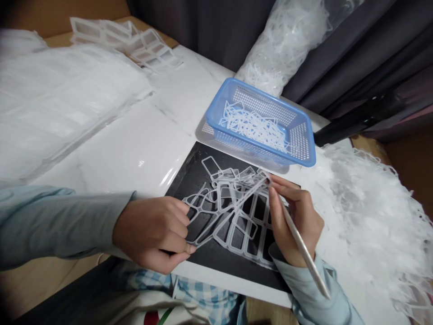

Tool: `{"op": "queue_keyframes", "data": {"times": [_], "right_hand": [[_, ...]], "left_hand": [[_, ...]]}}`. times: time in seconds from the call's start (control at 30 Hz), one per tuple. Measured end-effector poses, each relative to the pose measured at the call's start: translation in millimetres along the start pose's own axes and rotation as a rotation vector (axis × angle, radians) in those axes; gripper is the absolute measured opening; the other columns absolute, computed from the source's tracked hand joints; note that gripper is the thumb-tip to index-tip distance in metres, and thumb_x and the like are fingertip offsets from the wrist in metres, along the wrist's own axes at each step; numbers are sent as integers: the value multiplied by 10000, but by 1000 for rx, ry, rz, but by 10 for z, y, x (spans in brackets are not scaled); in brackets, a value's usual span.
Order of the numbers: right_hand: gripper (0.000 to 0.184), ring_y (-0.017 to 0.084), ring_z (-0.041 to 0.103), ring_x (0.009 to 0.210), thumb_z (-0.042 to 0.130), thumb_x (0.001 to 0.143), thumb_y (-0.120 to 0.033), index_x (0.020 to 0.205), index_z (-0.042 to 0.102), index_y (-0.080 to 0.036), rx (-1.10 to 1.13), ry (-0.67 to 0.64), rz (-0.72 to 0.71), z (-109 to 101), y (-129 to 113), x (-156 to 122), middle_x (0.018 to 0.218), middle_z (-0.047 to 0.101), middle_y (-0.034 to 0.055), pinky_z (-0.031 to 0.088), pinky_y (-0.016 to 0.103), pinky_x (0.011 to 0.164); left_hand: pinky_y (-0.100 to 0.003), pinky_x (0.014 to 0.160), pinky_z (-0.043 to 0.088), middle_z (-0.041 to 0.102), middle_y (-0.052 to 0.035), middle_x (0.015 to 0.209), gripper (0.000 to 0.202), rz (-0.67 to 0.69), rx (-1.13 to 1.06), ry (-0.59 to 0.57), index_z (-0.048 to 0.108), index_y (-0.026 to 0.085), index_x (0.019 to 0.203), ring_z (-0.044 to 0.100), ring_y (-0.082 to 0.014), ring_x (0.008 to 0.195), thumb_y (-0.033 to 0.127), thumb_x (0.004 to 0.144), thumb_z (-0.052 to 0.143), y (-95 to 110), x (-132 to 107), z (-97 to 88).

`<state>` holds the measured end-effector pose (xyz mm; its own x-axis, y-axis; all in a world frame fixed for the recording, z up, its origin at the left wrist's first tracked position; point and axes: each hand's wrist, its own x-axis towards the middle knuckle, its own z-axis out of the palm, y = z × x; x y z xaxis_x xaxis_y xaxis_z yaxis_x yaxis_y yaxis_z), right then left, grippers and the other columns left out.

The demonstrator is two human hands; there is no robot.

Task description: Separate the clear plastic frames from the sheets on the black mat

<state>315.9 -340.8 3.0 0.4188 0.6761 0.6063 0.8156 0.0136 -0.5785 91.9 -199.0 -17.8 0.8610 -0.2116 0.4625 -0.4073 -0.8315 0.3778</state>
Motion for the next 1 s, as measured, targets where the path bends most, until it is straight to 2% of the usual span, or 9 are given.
{"op": "queue_keyframes", "data": {"times": [0.1,0.17,0.23,0.3,0.4,0.5,0.63,0.87,1.0], "right_hand": [[102,254,738,946,688,903,-190,985,627,-199,47,127,8,14,-23,61,1059,744,97,606,427,804],[125,266,736,946,700,892,-179,1001,641,-196,43,149,-15,-8,-45,86,1053,742,97,602,444,811],[127,274,732,955,711,878,-172,991,659,-199,2,52,-66,-43,-61,95,1039,745,86,597,441,821],[121,271,721,975,715,868,-159,972,677,-207,-52,-124,-142,-72,-74,92,1062,735,81,583,435,847],[123,248,683,979,713,863,-144,963,698,-214,-81,-267,-215,-80,-102,73,1096,676,95,566,414,846],[108,216,663,911,694,879,-144,965,696,-209,1,-359,-176,-42,-149,35,1017,644,86,560,374,795],[93,197,683,923,663,909,-131,969,679,-200,190,-538,-107,61,-207,-29,1001,699,78,562,341,811],[111,222,670,1050,660,918,-139,1016,667,-191,335,-648,-76,163,-204,-92,1093,727,103,532,405,939],[131,208,648,1085,651,921,-117,1029,661,-190,332,-670,-64,160,-195,-88,1104,720,92,525,377,945]], "left_hand": [[-329,517,336,483,23,423,328,3,-3,13,528,218,492,419,-132,444,195,810,603,-4,0,7],[-330,514,342,479,23,422,314,10,0,19,532,219,497,417,-136,446,188,802,601,3,-8,12],[-339,511,343,486,17,437,278,31,29,16,546,221,518,418,-145,456,184,789,593,21,-18,11],[-356,507,336,489,9,462,258,70,70,20,547,219,524,413,-153,470,194,778,584,44,-22,-5],[-362,563,385,548,-5,551,220,75,127,139,607,204,590,483,-164,558,225,805,565,62,-1,-53],[-365,696,451,679,-25,730,171,-50,198,207,691,187,770,605,-187,729,187,857,544,36,45,-92],[-342,728,481,725,-28,789,186,-173,219,135,711,170,855,653,-191,784,147,889,529,-16,70,-75],[-309,735,512,727,-41,789,188,-185,225,84,694,175,849,665,-181,796,149,898,514,-4,39,-36],[-307,729,519,721,-48,796,180,-180,225,78,692,162,857,668,-182,790,141,896,517,-4,42,-46]]}}
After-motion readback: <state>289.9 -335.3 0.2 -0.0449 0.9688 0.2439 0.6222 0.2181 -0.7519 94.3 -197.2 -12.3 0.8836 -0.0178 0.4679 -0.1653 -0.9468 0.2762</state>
